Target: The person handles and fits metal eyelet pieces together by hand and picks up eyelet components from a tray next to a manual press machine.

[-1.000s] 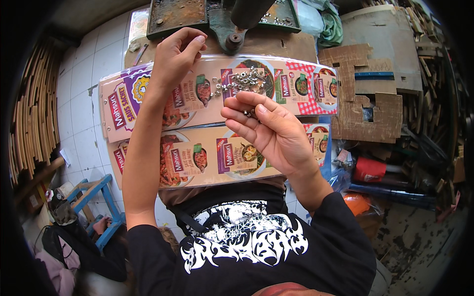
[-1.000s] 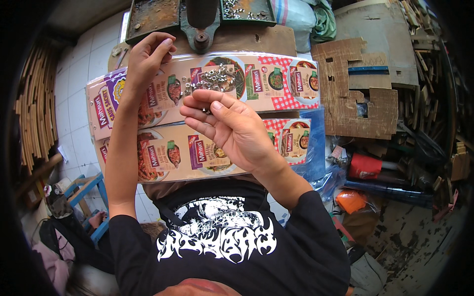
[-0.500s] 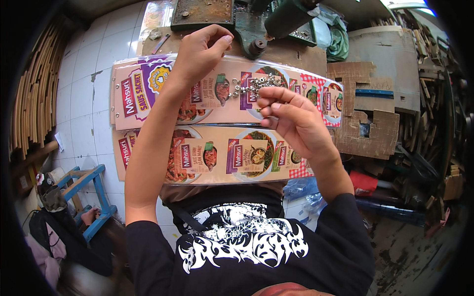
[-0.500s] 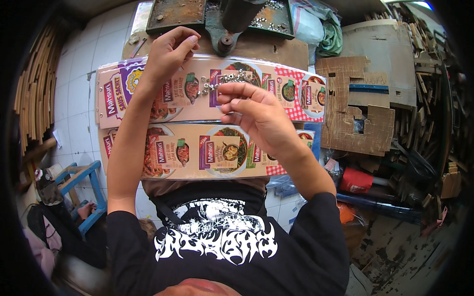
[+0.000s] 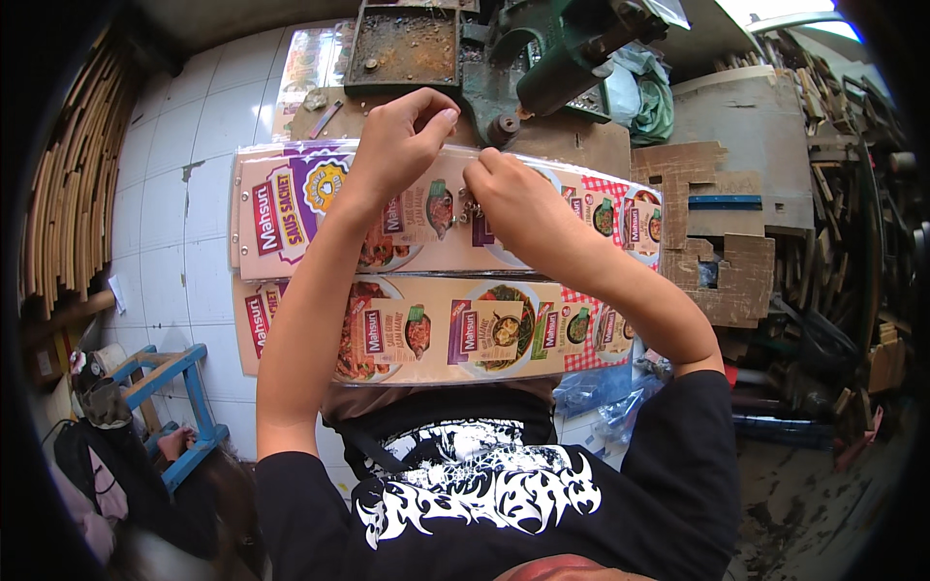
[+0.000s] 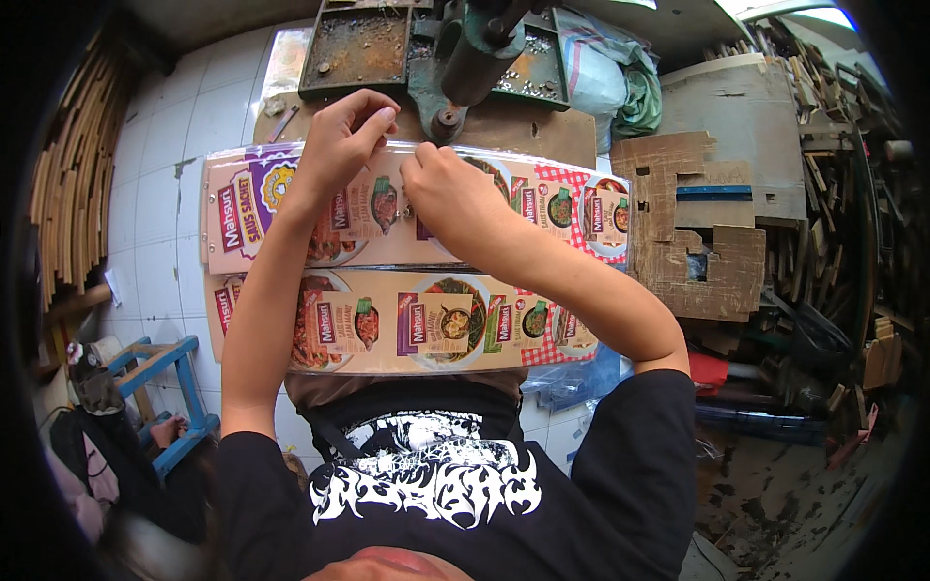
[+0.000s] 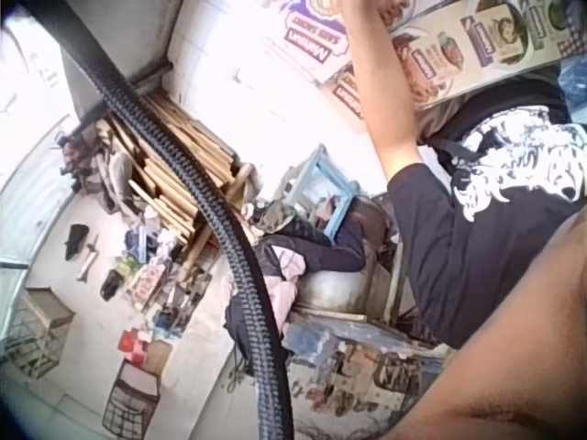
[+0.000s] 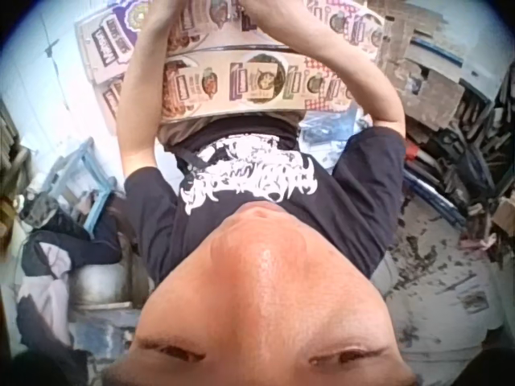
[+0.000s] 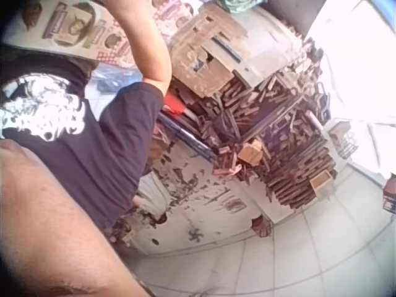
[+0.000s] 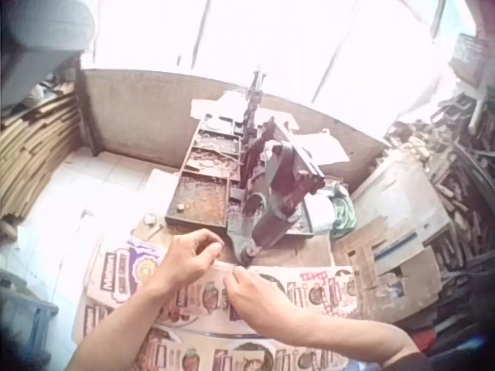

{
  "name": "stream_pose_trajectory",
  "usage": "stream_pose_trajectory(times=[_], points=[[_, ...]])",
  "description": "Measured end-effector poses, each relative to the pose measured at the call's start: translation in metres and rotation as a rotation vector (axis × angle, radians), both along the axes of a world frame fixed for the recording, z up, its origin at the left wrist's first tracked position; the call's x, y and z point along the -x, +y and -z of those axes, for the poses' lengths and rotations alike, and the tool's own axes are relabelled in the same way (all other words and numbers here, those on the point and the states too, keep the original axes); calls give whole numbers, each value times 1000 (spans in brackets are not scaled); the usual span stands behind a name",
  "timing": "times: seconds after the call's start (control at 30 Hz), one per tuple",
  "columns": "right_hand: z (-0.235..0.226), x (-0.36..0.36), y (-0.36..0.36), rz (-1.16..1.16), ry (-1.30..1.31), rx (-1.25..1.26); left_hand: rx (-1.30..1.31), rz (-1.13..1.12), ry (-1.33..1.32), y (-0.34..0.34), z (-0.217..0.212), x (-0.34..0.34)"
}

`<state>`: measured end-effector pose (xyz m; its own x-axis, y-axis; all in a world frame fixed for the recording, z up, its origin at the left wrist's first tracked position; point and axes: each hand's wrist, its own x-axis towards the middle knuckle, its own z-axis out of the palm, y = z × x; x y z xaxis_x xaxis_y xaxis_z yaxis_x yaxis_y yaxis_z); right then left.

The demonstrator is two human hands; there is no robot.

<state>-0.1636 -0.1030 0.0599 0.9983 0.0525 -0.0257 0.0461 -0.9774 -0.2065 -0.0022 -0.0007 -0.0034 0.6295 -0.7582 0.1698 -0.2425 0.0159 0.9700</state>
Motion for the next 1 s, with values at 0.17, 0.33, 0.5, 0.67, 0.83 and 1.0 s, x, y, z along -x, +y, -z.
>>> stream_pose_trajectory(times=[0.17, 0.33, 0.5, 0.67, 0.83, 1.0], points=[[-2, -2, 6, -4, -2, 96, -32, -5, 43, 2, -1, -1], [1, -3, 8, -47, -5, 250, -40, 8, 80, -1, -4, 1], [7, -2, 7, -42, -123, 282, -45, 9, 87, 0, -5, 2], [-8, 3, 3, -44, -124, 209, -31, -11, 125, 0, -5, 2], [-41, 24, -29, 45, 2, -191, -50, -18, 153, 0, -8, 5], [-42, 18, -135, 233, -135, -436, -62, -20, 163, -1, -8, 5]])
